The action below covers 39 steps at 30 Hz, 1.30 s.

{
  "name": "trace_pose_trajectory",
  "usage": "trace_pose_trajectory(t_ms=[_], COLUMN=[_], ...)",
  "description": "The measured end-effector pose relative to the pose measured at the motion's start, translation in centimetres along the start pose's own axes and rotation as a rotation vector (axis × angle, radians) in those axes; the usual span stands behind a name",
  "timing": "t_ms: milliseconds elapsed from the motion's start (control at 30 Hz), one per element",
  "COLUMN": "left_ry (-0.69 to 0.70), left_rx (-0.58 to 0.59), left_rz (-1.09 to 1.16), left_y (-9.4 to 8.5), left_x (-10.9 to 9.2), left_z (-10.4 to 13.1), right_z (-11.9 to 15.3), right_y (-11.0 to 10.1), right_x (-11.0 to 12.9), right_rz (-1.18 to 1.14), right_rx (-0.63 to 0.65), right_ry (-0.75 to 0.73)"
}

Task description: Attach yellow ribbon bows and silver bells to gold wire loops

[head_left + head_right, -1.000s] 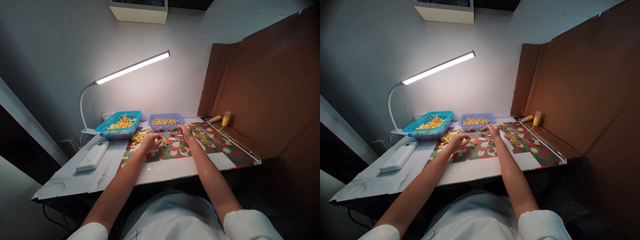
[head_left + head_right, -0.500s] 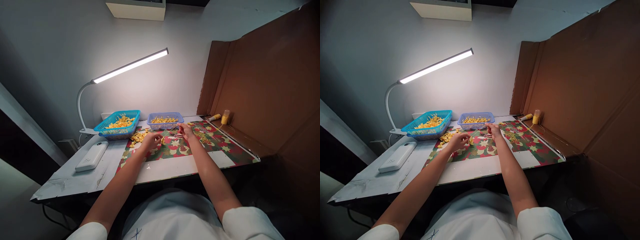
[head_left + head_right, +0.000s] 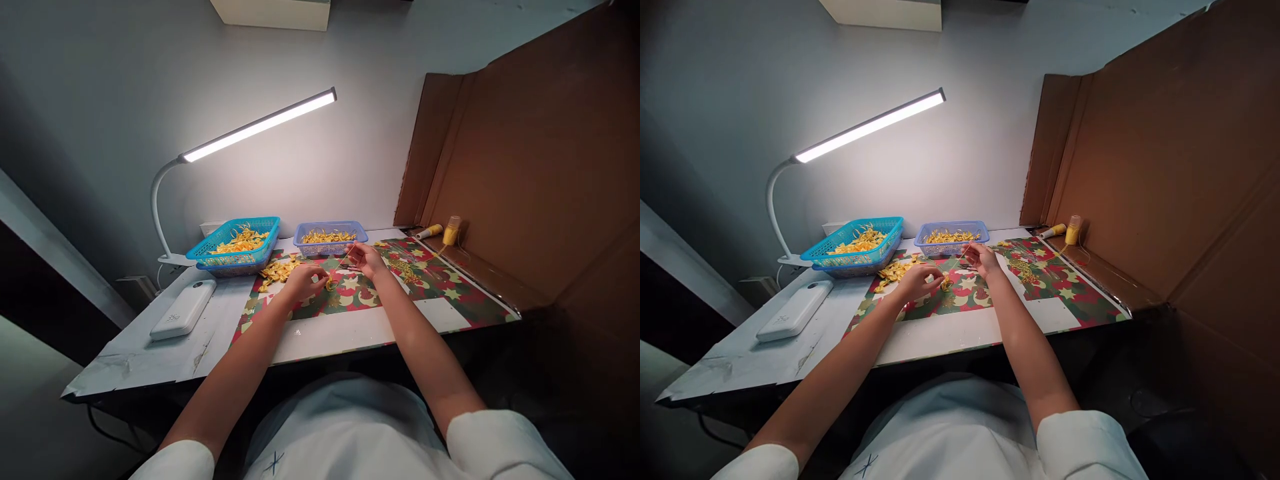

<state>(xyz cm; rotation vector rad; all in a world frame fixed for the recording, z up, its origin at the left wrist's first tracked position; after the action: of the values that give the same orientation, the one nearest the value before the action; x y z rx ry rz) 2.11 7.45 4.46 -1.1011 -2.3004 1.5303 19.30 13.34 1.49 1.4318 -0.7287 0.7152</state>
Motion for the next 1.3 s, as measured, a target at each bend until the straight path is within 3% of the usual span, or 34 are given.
trace_pose_trajectory(t_ms=[300, 500, 733, 967, 1300], left_ry=[0.062, 0.031, -0.103, -0.077, -0.05], left_rx=[-0.003, -0.014, -0.1, 0.027, 0.099], left_rz=[0.065, 0.108, 0.234, 0.391, 0.477], left_y=[-0.1, 0.2, 0.1, 0.9, 1.3], left_x=[-0.7, -0.5, 0.6, -0.8, -1.8], left_z=[-0.2, -0.1, -1.3, -3.6, -3.9], right_z=[-0.6, -0.5, 0.7, 2.2, 2.7], right_y=[-1.3, -1.6, 1.0, 3.3, 3.7], right_x=[0.4, 0.2, 1.2, 2.0, 2.4], right_rz=[-0.012, 0.029, 0.024, 0.007, 0.003], right_rx=[-0.118, -0.146, 0.028, 0.227, 0.295], right_ry=[-0.039, -0.068, -0.081, -0.104, -0.112])
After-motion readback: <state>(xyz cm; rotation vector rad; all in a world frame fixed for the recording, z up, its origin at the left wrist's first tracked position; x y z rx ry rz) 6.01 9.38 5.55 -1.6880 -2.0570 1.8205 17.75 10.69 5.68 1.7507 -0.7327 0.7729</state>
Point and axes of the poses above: each hand's wrist, its own z-axis away from the middle knuckle, its own y-axis out of the palm, x = y × z, the point moved 8 cm from there along -z, towards the middle knuckle, and after that the axes turned 3 degrees about -z, right-handed, at the moved point
